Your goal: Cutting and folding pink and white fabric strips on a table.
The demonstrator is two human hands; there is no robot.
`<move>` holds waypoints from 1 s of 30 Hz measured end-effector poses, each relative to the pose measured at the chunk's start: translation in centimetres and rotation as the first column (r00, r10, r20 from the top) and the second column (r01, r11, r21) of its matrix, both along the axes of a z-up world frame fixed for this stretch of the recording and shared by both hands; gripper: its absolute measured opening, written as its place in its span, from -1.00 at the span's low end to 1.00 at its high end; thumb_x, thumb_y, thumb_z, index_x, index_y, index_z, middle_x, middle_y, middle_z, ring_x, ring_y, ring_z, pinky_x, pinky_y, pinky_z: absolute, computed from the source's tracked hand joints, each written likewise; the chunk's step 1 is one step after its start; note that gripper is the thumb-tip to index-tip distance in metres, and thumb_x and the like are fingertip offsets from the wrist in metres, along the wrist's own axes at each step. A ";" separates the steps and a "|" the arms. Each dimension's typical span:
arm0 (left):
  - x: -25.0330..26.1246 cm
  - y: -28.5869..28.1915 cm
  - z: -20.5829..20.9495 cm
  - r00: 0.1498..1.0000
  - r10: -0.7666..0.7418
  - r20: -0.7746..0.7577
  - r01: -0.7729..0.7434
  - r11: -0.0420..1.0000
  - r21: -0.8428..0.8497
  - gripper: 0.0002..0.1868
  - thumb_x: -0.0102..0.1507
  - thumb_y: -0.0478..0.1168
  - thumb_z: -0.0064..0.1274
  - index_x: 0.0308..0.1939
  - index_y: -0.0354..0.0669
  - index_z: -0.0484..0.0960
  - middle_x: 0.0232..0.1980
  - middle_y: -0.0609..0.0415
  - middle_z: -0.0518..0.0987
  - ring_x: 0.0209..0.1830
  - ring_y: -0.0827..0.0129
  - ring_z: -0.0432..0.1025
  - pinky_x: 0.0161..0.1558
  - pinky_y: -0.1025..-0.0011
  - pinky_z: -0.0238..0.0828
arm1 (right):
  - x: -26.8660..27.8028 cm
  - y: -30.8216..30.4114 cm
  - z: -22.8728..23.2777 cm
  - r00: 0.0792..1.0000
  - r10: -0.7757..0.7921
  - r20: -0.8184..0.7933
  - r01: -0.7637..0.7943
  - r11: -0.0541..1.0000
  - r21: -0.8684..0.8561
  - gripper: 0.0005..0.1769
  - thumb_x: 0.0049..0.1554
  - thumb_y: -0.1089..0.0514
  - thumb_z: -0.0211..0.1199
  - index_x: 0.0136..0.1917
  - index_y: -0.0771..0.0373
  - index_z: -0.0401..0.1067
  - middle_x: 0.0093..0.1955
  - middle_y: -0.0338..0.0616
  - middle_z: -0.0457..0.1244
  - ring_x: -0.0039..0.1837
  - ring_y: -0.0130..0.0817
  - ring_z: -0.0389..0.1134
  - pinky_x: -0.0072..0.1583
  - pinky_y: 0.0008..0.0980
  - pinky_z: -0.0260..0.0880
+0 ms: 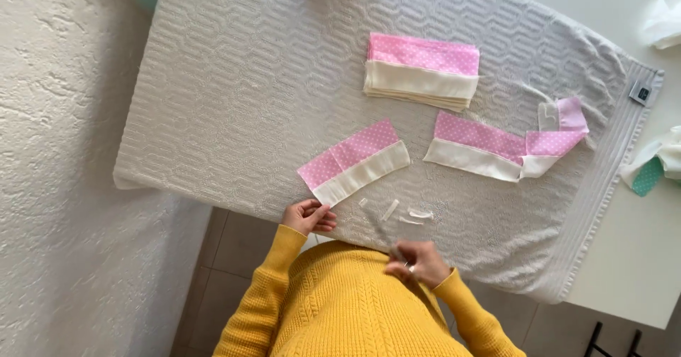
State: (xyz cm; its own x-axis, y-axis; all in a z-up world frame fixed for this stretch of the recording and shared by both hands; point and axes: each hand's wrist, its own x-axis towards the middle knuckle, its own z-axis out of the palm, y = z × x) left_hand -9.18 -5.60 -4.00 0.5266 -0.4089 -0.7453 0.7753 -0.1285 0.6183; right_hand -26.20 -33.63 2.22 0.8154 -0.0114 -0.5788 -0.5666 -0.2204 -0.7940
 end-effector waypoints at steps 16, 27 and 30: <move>2.3 -3.0 2.1 0.990 0.080 0.120 -0.098 0.984 0.150 -0.80 0.25 -0.24 0.19 -0.16 -0.36 0.66 -0.27 -0.07 0.73 -0.37 0.34 0.65 -0.33 0.43 0.70 | 0.5 -7.9 0.6 0.970 0.133 0.201 0.006 0.819 -0.573 -0.49 -0.09 -0.08 0.47 0.04 0.23 0.47 -0.18 -0.22 0.36 -0.22 -0.42 0.42 -0.12 -0.41 0.56; -1.8 -0.2 -1.9 0.820 0.525 0.228 -0.536 0.844 -0.015 -0.66 0.22 -0.30 0.21 -0.03 -0.27 0.41 -0.02 -0.12 0.61 -0.14 0.26 0.60 -0.07 0.35 0.64 | 5.2 -7.0 0.0 0.954 0.013 0.300 0.219 0.656 -0.723 -0.57 0.06 0.16 0.39 0.23 0.06 0.50 0.16 -0.13 0.40 0.16 -0.23 0.47 0.18 -0.30 0.54; -1.0 -2.4 -2.1 0.682 0.601 0.417 -0.616 0.779 -0.115 -0.52 0.22 -0.30 0.22 0.13 -0.25 0.33 0.12 -0.12 0.56 0.07 0.27 0.54 0.14 0.37 0.58 | 12.8 -5.5 -3.8 0.888 -0.168 0.429 0.370 0.815 -0.446 -0.49 0.01 0.07 0.44 0.22 0.21 0.47 0.08 -0.03 0.42 0.07 -0.28 0.51 0.07 -0.37 0.58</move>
State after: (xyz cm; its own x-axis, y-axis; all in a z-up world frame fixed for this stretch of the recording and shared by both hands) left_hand -10.17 -7.98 -6.10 0.9048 0.1301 -0.4055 0.3646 0.2556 0.8954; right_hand -13.35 -39.09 -1.57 0.8787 -0.4668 -0.0995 -0.3659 -0.5251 -0.7684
